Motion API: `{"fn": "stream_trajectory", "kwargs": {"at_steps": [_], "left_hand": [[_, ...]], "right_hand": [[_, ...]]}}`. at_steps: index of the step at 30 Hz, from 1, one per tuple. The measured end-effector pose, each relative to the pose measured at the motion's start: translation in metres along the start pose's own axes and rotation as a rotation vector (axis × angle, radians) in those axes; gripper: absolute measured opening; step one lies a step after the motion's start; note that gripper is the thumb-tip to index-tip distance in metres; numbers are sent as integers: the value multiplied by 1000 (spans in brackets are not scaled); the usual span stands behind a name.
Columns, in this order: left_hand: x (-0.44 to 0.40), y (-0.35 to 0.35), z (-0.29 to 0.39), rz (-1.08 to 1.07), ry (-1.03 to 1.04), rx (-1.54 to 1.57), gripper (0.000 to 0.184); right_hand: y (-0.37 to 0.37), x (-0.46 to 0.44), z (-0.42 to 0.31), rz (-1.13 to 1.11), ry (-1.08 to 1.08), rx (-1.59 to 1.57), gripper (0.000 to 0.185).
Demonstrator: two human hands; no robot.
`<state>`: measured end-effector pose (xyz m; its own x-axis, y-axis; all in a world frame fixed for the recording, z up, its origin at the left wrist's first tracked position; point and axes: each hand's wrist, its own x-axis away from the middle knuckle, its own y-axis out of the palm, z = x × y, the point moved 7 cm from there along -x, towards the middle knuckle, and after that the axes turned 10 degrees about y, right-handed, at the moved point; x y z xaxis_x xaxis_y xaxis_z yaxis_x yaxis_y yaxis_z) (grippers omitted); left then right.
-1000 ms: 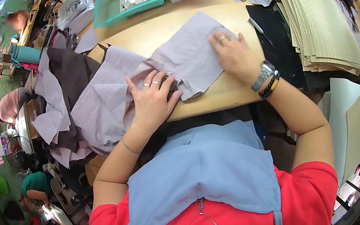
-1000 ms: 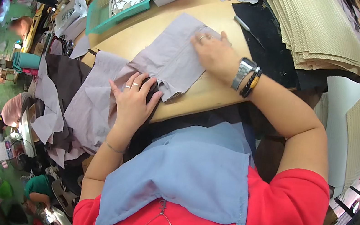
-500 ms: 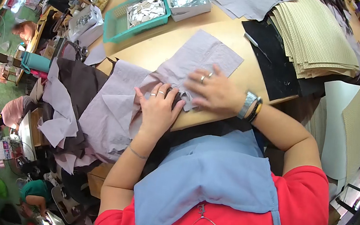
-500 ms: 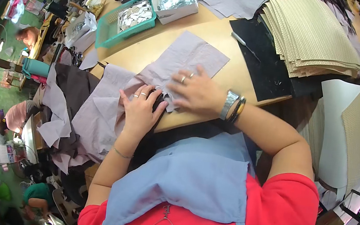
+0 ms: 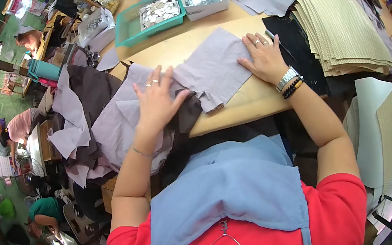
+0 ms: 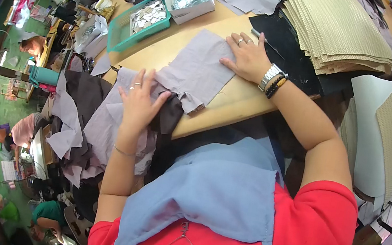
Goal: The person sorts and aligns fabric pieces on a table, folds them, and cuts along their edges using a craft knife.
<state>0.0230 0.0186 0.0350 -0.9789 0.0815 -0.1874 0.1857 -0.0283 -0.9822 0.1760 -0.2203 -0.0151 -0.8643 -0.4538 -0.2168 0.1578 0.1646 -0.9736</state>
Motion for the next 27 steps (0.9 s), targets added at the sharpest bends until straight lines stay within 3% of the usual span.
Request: {"fn": "stream_trajectory", "kwargs": {"at_steps": [1,2,5,6,9,10,11,13,15,17,18,20,21,22,24,26,27], "left_hand": [[-2,0,-16,-10,-76,28,59],[-5,2,-28,-177,-129,167,63],[-6,48,-58,-315,-33,716,43],[-9,56,-56,-367,-175,1207,36],[-33,13,-66,80,-345,1633,25],[-44,-36,-45,273,-321,1604,23],[-46,-58,-41,441,-440,1652,21],[-62,-77,-46,441,-257,2086,21],[-70,-114,-41,627,-129,2113,25],[-66,-151,-34,798,-51,2051,30],[-64,-182,-29,705,376,1771,31],[-27,-227,-11,924,338,647,23],[-10,-234,-12,1057,269,234,21],[8,-238,-12,1196,123,-175,20],[35,-243,-84,1188,36,602,15],[47,-254,-80,1070,27,310,26],[56,-252,-102,1384,108,701,24]], "right_hand": [[-1,2,-4,-12,10,-24,60],[-7,5,-7,13,22,-134,60],[-32,25,-19,78,43,-481,59],[-38,29,-18,85,71,-603,60],[-41,46,-15,416,46,-1083,65],[-29,52,-20,285,177,-1446,85],[-26,55,-35,186,226,-1654,92],[-21,61,-70,-51,325,-2052,109],[-22,73,-108,-367,59,-1908,122],[-27,75,-122,-258,-142,-1297,123],[-32,75,-135,-318,-185,-1644,100],[-21,71,-139,-674,-139,-1687,78],[-20,66,-137,-853,-111,-1698,67],[-31,53,-122,-827,-55,-1642,44],[-91,15,-95,-927,-214,-1570,46],[-122,-25,-62,-813,-233,-1604,44],[-131,-50,-52,-698,-226,-1624,44]]}}
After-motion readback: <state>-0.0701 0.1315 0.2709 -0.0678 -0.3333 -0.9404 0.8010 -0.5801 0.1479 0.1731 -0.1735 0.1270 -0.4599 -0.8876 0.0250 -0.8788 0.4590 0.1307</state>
